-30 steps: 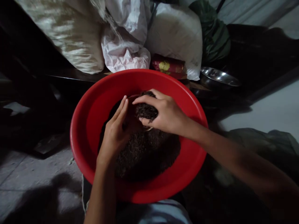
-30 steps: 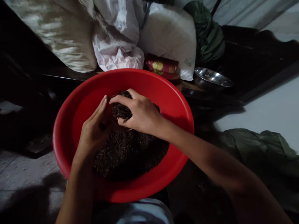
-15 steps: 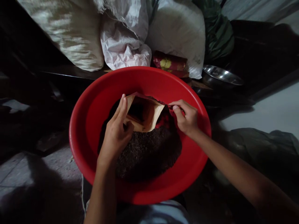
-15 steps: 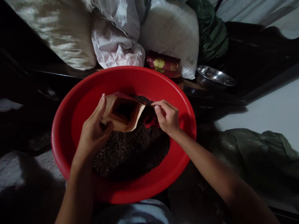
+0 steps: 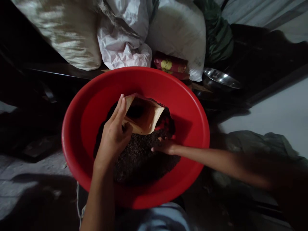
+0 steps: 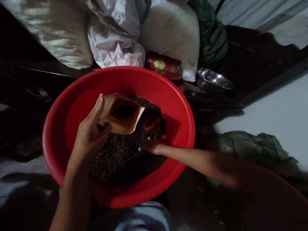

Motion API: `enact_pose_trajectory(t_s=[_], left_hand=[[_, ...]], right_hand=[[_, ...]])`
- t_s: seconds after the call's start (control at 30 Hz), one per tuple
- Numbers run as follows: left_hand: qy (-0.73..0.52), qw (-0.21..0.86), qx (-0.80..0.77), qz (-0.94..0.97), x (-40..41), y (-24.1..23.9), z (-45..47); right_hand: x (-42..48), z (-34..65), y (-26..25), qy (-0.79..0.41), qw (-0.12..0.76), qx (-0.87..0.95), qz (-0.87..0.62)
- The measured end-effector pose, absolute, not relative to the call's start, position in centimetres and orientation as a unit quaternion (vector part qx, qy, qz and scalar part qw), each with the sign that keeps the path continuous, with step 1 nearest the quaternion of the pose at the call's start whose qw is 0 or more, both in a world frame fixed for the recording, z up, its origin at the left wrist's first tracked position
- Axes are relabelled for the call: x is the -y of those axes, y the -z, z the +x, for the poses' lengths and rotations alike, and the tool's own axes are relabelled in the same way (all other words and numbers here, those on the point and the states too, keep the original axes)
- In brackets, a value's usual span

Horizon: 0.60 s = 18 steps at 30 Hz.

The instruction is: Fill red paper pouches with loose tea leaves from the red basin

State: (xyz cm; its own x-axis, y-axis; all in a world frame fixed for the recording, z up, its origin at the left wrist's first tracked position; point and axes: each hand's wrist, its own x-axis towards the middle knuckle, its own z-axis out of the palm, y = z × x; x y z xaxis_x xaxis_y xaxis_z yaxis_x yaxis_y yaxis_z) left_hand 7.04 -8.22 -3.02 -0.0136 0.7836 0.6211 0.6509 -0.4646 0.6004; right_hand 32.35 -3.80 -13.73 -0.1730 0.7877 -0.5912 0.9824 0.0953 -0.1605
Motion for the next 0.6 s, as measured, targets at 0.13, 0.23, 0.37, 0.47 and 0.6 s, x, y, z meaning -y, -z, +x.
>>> enact_pose_trajectory(t_s=[0.13,0.23,0.37,0.47,0.6], left_hand=[[-0.503,0.064,-0.501,0.702,8.1,3.7,6.7],[-0.507,0.066,-0.487,0.708,7.9,4.1,6.5],[-0.512,0.082,-0.479,0.708,8.1,3.9,6.6],[-0.509,0.095,-0.483,0.706,8.2,3.6,6.9],[-0.496,0.086,-0.483,0.716,8.0,4.1,7.4]], right_hand=[[6.7,31.1,13.6,0.306,0.092,-0.724,0.611],[7.6,31.0,13.6,0.315,0.018,-0.742,0.592],[7.0,31.2,13.4,0.344,-0.075,-0.775,0.525],[6.5,31.2,11.4,0.383,-0.144,-0.779,0.475],[6.0,31.0,4.7,0.463,-0.160,-0.772,0.405]])
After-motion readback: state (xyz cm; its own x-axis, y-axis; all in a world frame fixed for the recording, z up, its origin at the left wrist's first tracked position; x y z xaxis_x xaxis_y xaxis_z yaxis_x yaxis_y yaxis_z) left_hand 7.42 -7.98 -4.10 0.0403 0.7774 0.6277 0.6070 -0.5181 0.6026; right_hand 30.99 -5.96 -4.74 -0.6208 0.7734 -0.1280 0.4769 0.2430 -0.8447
